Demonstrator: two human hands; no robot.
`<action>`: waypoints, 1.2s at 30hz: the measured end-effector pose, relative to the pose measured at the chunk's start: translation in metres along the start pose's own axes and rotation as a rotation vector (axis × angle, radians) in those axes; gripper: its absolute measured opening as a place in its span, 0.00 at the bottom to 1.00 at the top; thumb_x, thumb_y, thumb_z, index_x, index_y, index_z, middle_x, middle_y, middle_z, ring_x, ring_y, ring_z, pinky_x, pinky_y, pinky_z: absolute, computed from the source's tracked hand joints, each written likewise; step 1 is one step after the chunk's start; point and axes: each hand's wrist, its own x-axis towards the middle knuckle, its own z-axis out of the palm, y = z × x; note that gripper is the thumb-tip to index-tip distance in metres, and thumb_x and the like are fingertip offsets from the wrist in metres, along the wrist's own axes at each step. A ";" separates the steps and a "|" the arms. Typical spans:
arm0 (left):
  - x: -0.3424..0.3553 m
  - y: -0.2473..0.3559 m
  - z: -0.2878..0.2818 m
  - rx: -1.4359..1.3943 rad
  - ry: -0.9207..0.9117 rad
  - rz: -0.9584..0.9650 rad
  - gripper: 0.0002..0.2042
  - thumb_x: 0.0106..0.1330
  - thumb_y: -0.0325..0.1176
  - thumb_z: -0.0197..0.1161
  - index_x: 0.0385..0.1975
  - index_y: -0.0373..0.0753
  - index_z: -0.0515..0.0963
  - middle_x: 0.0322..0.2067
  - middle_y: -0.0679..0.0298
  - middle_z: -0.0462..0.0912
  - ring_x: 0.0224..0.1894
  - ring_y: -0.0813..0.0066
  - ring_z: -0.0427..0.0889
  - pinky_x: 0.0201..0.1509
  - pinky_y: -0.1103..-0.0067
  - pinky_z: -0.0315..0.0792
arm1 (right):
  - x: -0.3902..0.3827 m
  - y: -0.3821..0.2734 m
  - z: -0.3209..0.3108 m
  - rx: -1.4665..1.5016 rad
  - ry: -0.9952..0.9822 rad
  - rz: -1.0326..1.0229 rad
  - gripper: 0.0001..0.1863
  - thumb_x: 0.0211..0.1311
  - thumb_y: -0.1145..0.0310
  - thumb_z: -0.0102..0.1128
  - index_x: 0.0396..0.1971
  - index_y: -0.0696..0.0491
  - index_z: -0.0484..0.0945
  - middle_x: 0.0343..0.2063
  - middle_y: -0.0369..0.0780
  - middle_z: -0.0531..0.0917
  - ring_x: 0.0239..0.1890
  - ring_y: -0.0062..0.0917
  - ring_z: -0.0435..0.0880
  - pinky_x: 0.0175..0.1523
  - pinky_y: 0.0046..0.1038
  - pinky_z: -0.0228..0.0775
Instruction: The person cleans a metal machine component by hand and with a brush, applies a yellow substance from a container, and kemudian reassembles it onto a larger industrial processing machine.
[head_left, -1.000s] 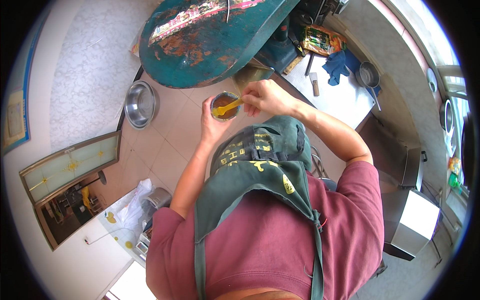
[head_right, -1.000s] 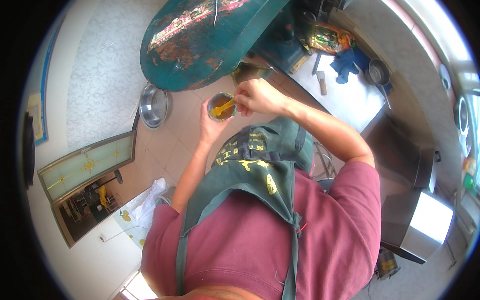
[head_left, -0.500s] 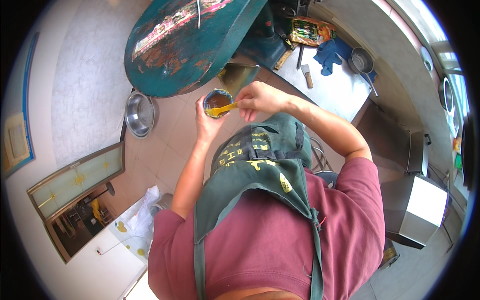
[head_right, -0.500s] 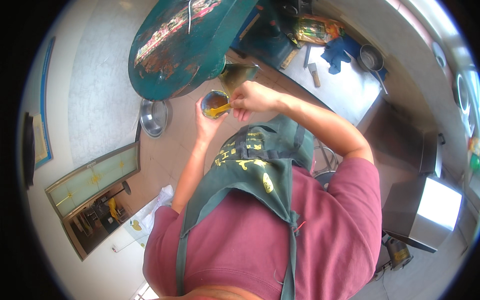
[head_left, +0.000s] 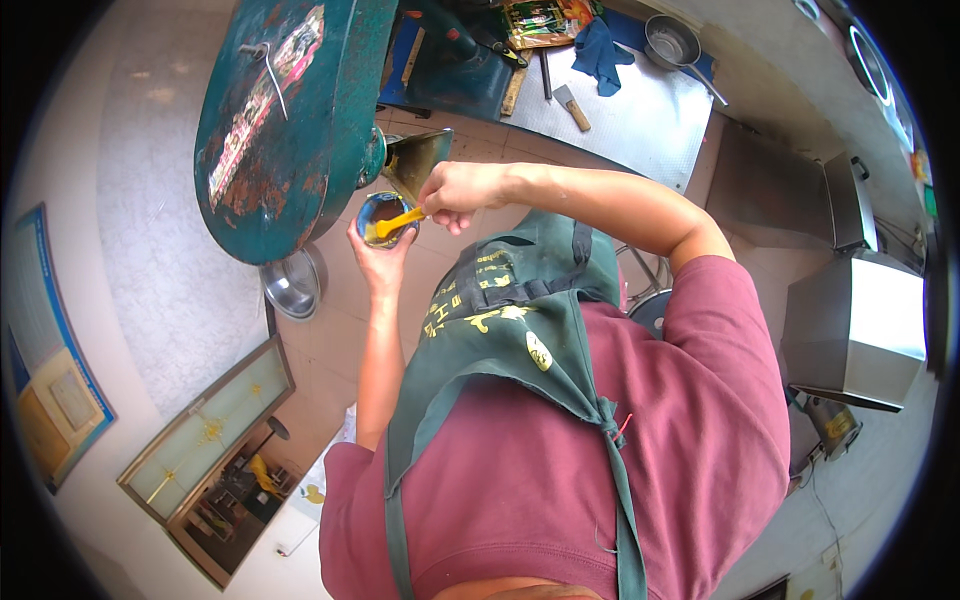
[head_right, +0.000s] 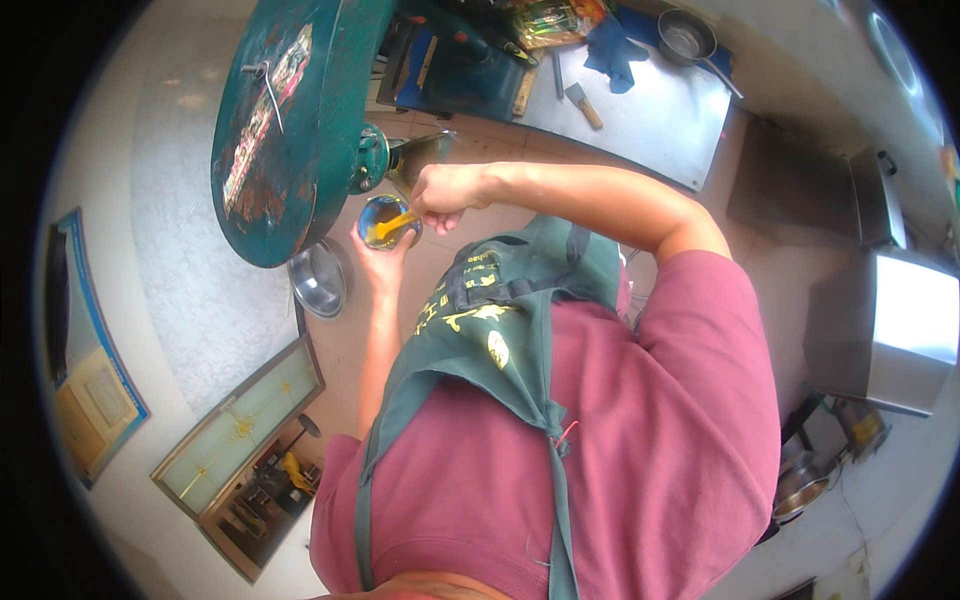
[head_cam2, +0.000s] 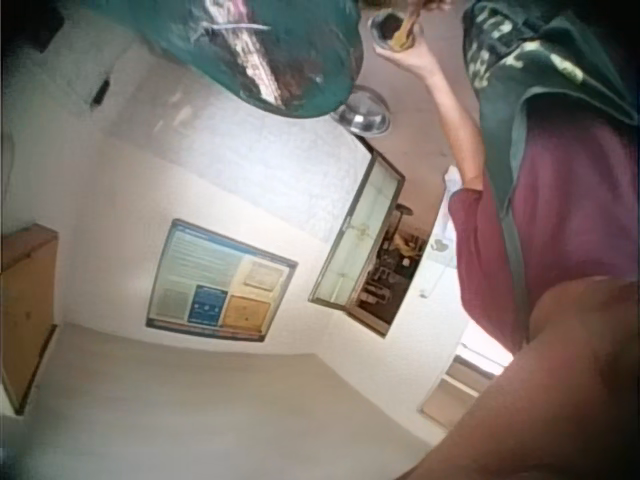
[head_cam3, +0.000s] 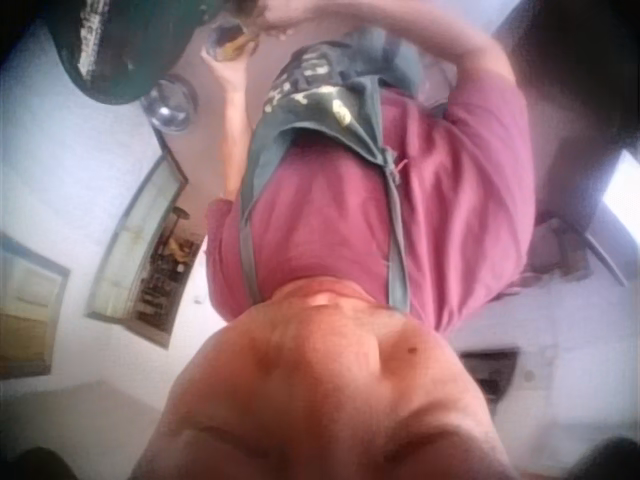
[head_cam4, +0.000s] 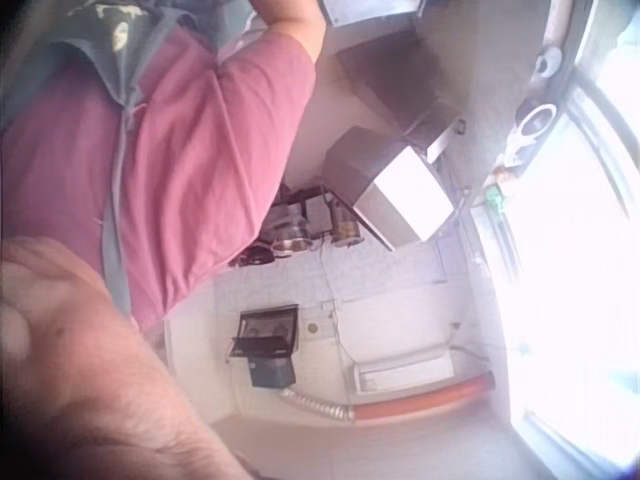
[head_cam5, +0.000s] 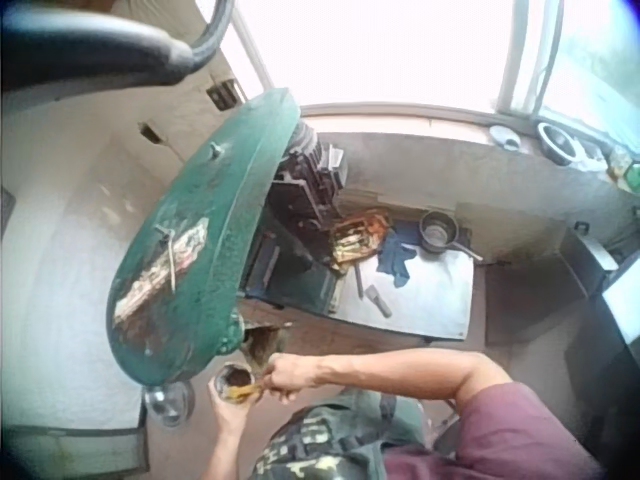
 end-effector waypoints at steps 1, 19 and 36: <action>0.002 -0.002 0.000 0.014 0.005 -0.002 0.45 0.45 0.28 0.85 0.63 0.34 0.62 0.55 0.53 0.76 0.57 0.63 0.78 0.64 0.67 0.73 | -0.005 -0.001 -0.006 0.024 0.024 -0.011 0.15 0.70 0.69 0.51 0.46 0.64 0.81 0.24 0.35 0.82 0.24 0.19 0.84 0.31 0.22 0.77; -0.015 -0.003 -0.022 0.198 0.061 -0.160 0.42 0.46 0.33 0.86 0.60 0.31 0.66 0.53 0.52 0.78 0.51 0.64 0.82 0.58 0.68 0.77 | 0.090 0.045 -0.019 -0.600 0.572 -0.195 0.09 0.53 0.74 0.60 0.29 0.62 0.87 0.31 0.54 0.88 0.37 0.45 0.90 0.44 0.39 0.82; -0.026 -0.004 -0.034 0.063 0.101 -0.131 0.42 0.46 0.30 0.85 0.61 0.30 0.65 0.54 0.53 0.76 0.55 0.65 0.79 0.60 0.67 0.77 | 0.077 0.052 -0.028 -0.842 0.506 -0.236 0.11 0.60 0.70 0.56 0.32 0.60 0.85 0.29 0.52 0.87 0.35 0.45 0.89 0.41 0.42 0.83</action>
